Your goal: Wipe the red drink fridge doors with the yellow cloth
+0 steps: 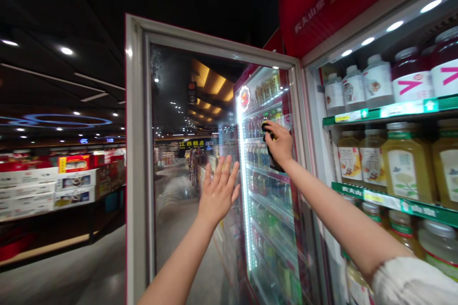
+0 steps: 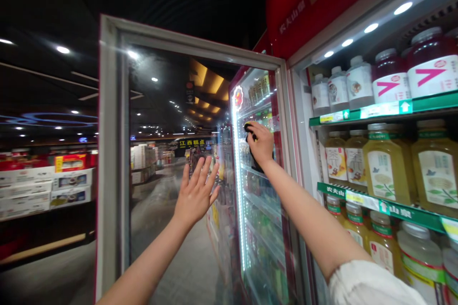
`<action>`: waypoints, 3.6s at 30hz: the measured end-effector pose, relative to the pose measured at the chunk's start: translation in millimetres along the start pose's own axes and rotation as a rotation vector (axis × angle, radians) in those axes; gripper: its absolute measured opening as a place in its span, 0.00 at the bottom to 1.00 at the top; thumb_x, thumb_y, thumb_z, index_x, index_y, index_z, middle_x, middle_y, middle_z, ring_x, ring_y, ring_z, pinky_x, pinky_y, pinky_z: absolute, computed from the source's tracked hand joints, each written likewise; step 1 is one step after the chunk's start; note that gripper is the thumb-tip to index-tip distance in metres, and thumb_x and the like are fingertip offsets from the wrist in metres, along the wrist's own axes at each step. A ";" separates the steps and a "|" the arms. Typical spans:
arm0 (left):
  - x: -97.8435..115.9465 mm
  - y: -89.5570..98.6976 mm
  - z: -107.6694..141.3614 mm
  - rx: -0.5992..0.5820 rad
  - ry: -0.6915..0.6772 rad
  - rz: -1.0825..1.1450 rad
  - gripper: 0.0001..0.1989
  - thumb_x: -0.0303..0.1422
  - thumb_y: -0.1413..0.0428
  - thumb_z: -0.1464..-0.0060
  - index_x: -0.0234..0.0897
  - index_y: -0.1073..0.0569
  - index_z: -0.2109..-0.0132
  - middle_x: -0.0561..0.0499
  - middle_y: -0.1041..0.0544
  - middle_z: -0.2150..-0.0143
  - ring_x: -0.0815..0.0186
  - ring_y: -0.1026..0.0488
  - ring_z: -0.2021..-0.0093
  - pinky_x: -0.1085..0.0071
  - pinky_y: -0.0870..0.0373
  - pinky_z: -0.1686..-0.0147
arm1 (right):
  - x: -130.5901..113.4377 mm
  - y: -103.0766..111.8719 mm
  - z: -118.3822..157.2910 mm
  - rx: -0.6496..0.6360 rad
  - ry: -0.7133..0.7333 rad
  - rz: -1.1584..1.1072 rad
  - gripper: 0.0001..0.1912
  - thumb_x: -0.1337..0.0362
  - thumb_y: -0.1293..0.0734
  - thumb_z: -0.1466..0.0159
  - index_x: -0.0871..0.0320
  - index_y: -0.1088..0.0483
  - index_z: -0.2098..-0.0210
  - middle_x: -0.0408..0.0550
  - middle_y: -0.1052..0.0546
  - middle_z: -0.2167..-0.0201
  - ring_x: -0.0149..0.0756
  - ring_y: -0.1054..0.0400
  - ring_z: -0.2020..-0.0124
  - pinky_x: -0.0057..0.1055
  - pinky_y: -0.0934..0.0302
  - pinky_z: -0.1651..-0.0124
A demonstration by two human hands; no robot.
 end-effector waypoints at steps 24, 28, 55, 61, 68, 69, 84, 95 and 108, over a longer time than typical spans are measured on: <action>-2.4 -8.5 6.5 -0.069 0.002 -0.002 0.38 0.42 0.47 0.34 0.37 0.53 0.24 0.39 0.52 0.23 0.52 0.57 0.23 0.43 0.65 0.25 | -96.9 -66.9 -15.8 -0.436 0.457 0.046 0.33 0.74 0.40 0.34 0.51 0.39 0.31 0.49 0.35 0.30 0.45 0.46 0.27 0.54 0.44 0.29; -12.2 -2.5 11.9 -0.112 -0.074 0.017 0.36 0.43 0.46 0.35 0.37 0.46 0.26 0.41 0.50 0.23 0.53 0.53 0.23 0.49 0.61 0.25 | -94.2 -54.6 3.8 -0.480 0.636 -0.091 0.26 0.71 0.40 0.31 0.49 0.33 0.35 0.49 0.28 0.35 0.41 0.38 0.31 0.49 0.37 0.33; -97.6 60.7 94.4 -0.239 -0.170 -0.137 0.34 0.36 0.47 0.37 0.37 0.44 0.26 0.43 0.43 0.25 0.55 0.47 0.25 0.55 0.57 0.26 | -230.8 -124.1 10.6 -0.540 0.746 -0.108 0.19 0.69 0.35 0.31 0.54 0.26 0.42 0.50 0.26 0.36 0.43 0.34 0.34 0.46 0.37 0.35; -98.0 69.1 102.4 -0.287 -0.221 -0.124 0.32 0.34 0.49 0.36 0.35 0.43 0.27 0.44 0.43 0.25 0.56 0.46 0.25 0.57 0.53 0.26 | -233.5 -128.9 -10.1 -0.471 0.633 -0.035 0.21 0.72 0.37 0.31 0.53 0.25 0.42 0.49 0.25 0.38 0.44 0.32 0.36 0.45 0.34 0.40; -92.4 72.5 107.3 -0.268 -0.222 -0.107 0.32 0.32 0.49 0.37 0.34 0.41 0.28 0.43 0.37 0.27 0.58 0.46 0.25 0.56 0.55 0.25 | -247.6 -111.9 27.0 -0.495 0.754 -0.161 0.15 0.65 0.34 0.31 0.53 0.23 0.46 0.50 0.22 0.41 0.43 0.30 0.39 0.44 0.36 0.43; -91.5 73.0 107.7 -0.265 -0.224 -0.108 0.32 0.32 0.49 0.37 0.34 0.41 0.28 0.43 0.37 0.27 0.58 0.46 0.25 0.56 0.55 0.25 | -246.6 -110.4 28.6 -0.511 0.793 -0.170 0.15 0.66 0.35 0.30 0.52 0.22 0.47 0.48 0.21 0.42 0.41 0.29 0.39 0.42 0.36 0.44; -86.5 78.4 108.5 -0.215 -0.242 -0.150 0.29 0.32 0.50 0.37 0.34 0.36 0.30 0.43 0.38 0.27 0.57 0.44 0.26 0.55 0.55 0.25 | -249.1 -119.3 8.0 -0.406 0.730 -0.031 0.17 0.71 0.39 0.29 0.55 0.24 0.46 0.49 0.22 0.41 0.42 0.31 0.38 0.41 0.37 0.43; -89.8 76.6 109.7 -0.191 -0.225 -0.146 0.28 0.31 0.50 0.36 0.35 0.36 0.31 0.45 0.38 0.27 0.58 0.42 0.27 0.56 0.55 0.25 | -247.8 -143.6 -49.4 -0.309 0.406 0.000 0.21 0.70 0.40 0.30 0.56 0.28 0.40 0.55 0.26 0.37 0.51 0.34 0.36 0.49 0.38 0.39; -83.2 79.5 114.6 -0.104 -0.247 -0.109 0.25 0.30 0.51 0.35 0.34 0.33 0.33 0.45 0.34 0.29 0.58 0.40 0.28 0.53 0.51 0.26 | -276.2 -135.9 -53.4 -0.323 0.779 -0.128 0.18 0.70 0.39 0.29 0.55 0.26 0.43 0.52 0.24 0.39 0.44 0.33 0.37 0.43 0.37 0.42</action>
Point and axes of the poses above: each hand's wrist, its own z-axis away from the middle knuckle, its own y-axis out of the back of the hand, x = y × z, the point moved 5 cm from there along -z, towards the middle knuckle
